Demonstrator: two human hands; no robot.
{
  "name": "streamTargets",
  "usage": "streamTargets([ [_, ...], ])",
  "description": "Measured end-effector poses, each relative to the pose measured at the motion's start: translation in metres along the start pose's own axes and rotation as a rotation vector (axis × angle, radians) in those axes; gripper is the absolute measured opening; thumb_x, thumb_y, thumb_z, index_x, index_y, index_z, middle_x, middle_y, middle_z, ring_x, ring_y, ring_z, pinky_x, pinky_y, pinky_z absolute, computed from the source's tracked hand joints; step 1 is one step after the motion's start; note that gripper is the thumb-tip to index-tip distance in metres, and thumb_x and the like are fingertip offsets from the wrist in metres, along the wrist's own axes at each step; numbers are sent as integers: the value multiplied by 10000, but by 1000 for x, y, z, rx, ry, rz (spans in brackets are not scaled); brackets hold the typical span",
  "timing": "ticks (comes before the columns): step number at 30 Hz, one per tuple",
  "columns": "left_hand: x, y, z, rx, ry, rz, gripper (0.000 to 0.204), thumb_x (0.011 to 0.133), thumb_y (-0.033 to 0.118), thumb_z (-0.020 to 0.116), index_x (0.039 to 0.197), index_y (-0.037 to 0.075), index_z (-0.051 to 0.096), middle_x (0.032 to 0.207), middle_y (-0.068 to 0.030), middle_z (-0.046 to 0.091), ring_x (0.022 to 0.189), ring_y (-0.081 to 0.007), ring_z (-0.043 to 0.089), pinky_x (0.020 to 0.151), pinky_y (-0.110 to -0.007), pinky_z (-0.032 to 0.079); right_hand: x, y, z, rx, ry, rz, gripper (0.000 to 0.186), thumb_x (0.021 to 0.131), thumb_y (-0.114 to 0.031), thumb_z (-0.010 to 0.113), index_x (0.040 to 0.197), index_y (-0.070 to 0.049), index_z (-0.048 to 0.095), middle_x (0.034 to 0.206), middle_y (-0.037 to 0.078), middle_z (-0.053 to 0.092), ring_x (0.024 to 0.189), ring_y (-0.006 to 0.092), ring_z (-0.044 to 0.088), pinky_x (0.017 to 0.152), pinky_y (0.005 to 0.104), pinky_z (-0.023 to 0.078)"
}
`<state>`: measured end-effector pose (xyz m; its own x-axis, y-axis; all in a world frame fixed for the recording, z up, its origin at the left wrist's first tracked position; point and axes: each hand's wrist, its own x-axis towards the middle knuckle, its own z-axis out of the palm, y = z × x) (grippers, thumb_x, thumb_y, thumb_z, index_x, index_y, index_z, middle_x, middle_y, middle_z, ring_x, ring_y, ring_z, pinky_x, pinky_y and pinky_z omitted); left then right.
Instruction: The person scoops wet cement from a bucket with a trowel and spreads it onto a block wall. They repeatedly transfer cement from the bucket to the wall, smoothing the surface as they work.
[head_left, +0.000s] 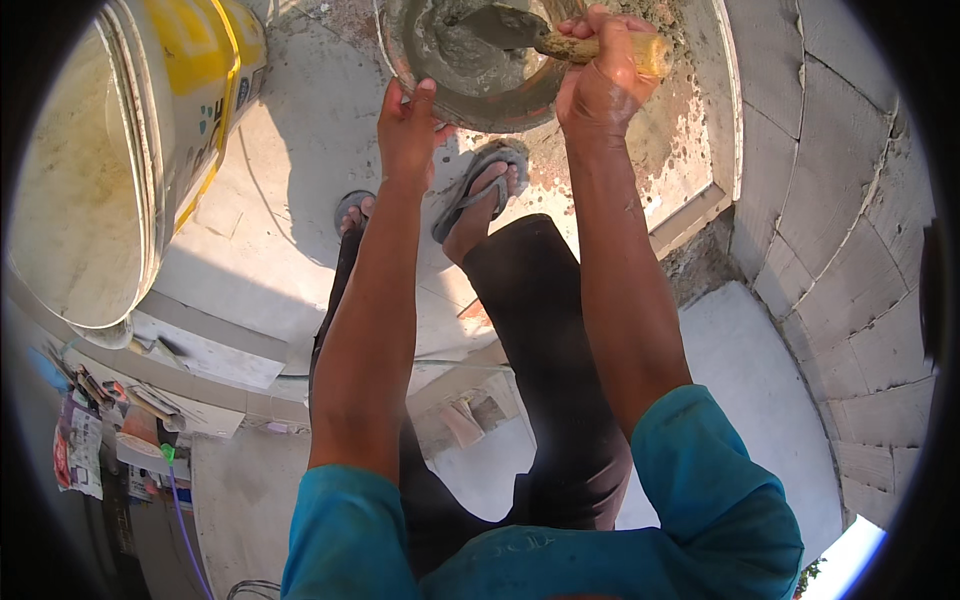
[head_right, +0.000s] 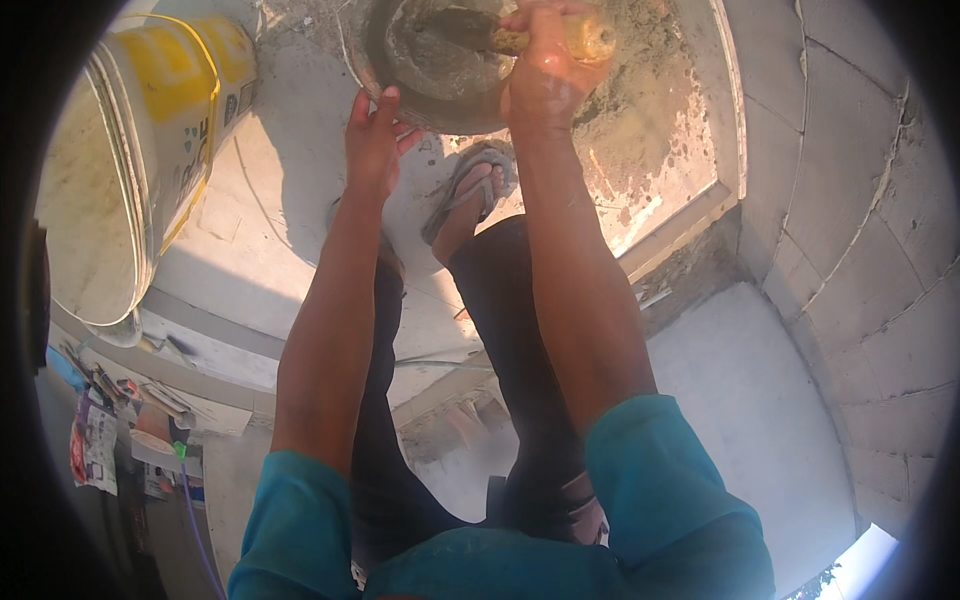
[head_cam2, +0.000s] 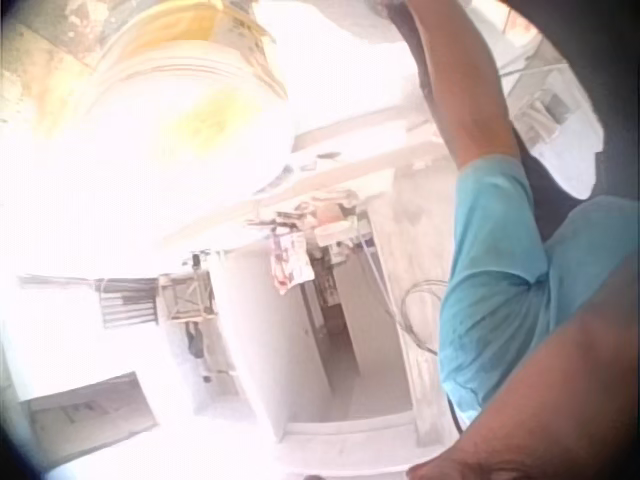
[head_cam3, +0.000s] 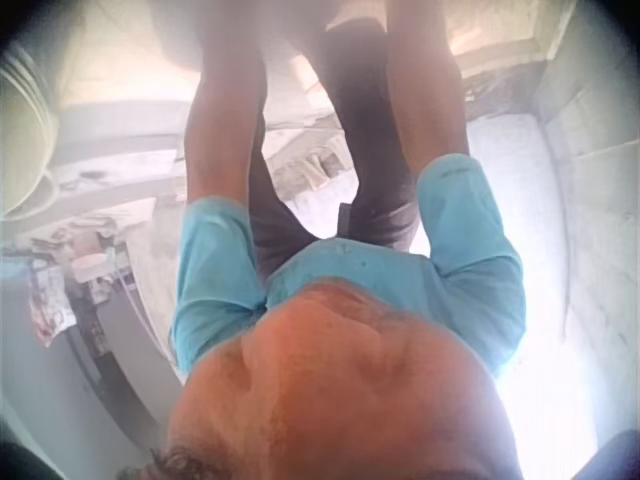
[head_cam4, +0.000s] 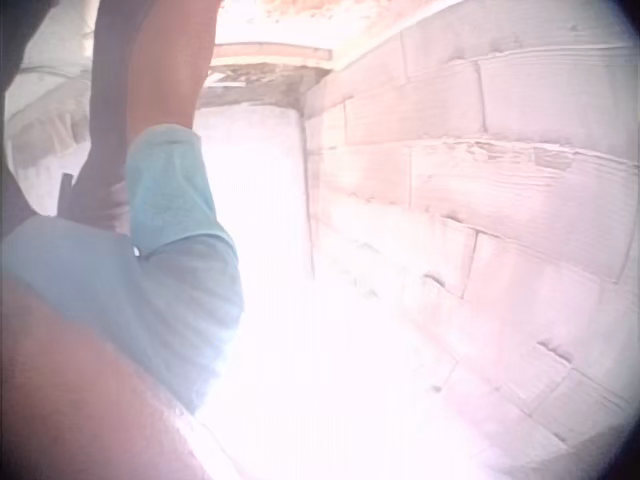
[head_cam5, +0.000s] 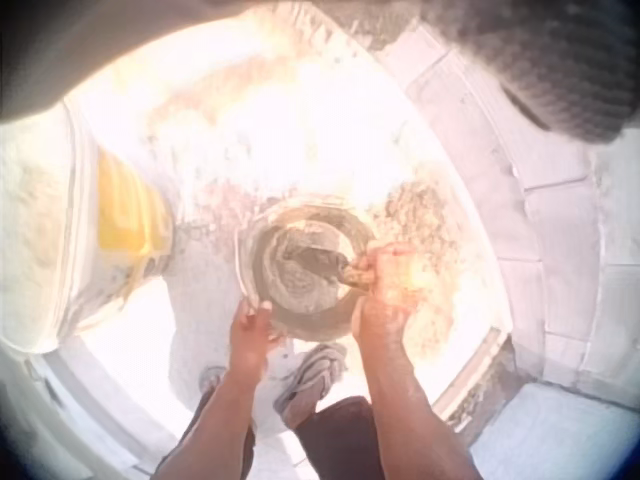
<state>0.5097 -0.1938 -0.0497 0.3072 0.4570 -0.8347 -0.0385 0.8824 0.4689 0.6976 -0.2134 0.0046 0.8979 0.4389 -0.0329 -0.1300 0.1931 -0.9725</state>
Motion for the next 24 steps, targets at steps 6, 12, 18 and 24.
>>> streamTargets([
  [6,-11,-6,4,86,70,24,685,1032,134,581,1616,197,229,1084,-34,627,976,-142,636,838,-398,591,20,-48,42,-110,487,-100,152,855,-7,675,835,-33,526,732,71,595,680,163,607,683,354,522],
  [12,-5,-11,20,70,-13,121,632,1030,96,557,1583,241,288,1094,-38,625,956,-140,646,781,-366,605,66,32,23,186,69,-48,98,811,14,650,802,-33,564,682,65,615,577,139,571,538,301,485],
  [18,-9,-2,17,130,-14,109,527,1039,143,524,1510,182,293,1272,-109,595,1100,-253,648,873,-432,589,51,76,57,-333,-605,51,170,760,-135,748,713,-65,601,624,-3,591,566,84,528,546,273,441],
  [24,8,1,19,117,-69,51,547,1046,147,514,1515,165,234,1344,-165,539,1075,-279,664,820,-432,609,16,42,24,-315,-890,23,180,797,-41,693,702,-65,542,624,-5,550,556,90,522,510,272,404],
])
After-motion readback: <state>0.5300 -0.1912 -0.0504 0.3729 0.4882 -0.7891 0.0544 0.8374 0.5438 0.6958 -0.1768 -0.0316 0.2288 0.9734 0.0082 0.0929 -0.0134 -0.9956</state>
